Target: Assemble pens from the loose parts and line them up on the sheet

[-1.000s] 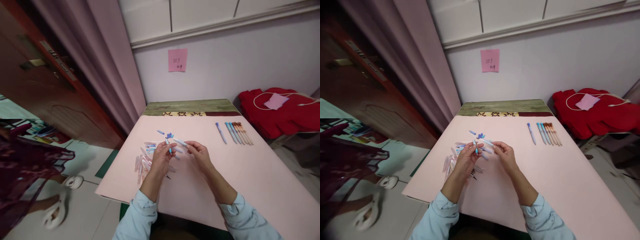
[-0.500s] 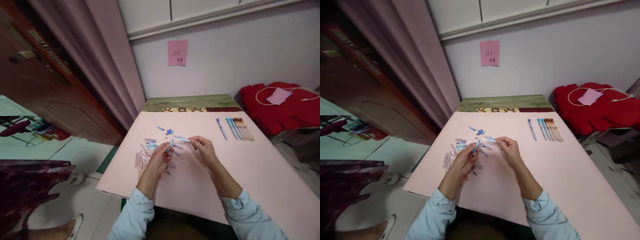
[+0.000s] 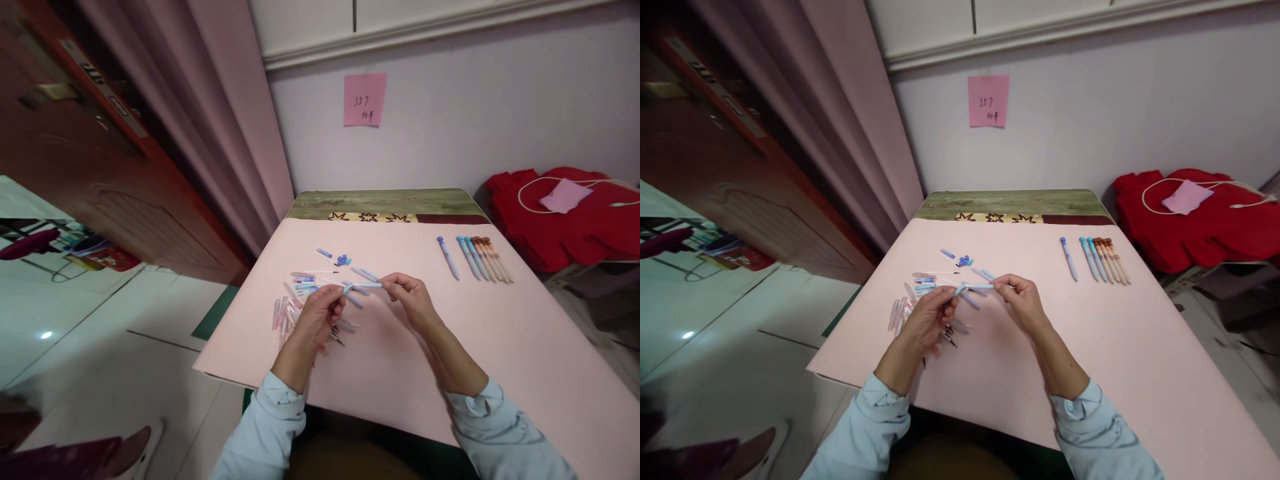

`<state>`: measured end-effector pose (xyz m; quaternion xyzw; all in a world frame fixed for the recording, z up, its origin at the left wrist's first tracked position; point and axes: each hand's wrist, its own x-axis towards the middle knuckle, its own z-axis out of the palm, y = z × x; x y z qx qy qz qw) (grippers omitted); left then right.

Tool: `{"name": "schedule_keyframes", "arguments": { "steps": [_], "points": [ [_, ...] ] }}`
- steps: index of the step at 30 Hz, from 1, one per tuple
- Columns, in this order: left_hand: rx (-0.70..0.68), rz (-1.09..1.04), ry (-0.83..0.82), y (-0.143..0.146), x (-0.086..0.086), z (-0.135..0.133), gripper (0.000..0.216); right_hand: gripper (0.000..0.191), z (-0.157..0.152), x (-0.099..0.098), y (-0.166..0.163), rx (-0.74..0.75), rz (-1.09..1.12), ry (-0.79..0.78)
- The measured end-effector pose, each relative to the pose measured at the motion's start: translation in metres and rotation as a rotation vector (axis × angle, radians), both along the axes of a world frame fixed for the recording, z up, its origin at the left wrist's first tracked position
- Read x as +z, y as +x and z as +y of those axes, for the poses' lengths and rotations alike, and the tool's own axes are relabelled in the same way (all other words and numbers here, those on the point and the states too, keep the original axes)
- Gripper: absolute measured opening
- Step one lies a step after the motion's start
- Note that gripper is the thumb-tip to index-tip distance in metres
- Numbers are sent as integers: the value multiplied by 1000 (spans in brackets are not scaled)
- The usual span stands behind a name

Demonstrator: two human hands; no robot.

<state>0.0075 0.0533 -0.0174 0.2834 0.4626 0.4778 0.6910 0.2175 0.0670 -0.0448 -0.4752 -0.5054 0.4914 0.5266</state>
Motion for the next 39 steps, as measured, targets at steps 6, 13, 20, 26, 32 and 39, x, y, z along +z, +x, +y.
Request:
{"name": "schedule_keyframes", "arguments": {
  "steps": [6,13,20,26,32,39],
  "points": [
    [100,-3,21,1,-2,2,32,22,-4,4,-3,59,-36,-1],
    [326,-187,12,13,-5,5,30,26,-8,0,-22,-15,15,10],
    [406,-276,-33,21,-3,0,25,30,-9,-17,-30,-61,105,111],
    [406,-270,-20,21,-6,-1,19,28,-10,-23,-31,-116,9,158],
    [405,-263,-38,21,-8,-1,19,29,-12,-19,-32,-151,-49,180],
    [400,-288,-32,21,-9,0,20,28,-16,-16,-35,-187,-144,232]
  ]
}}
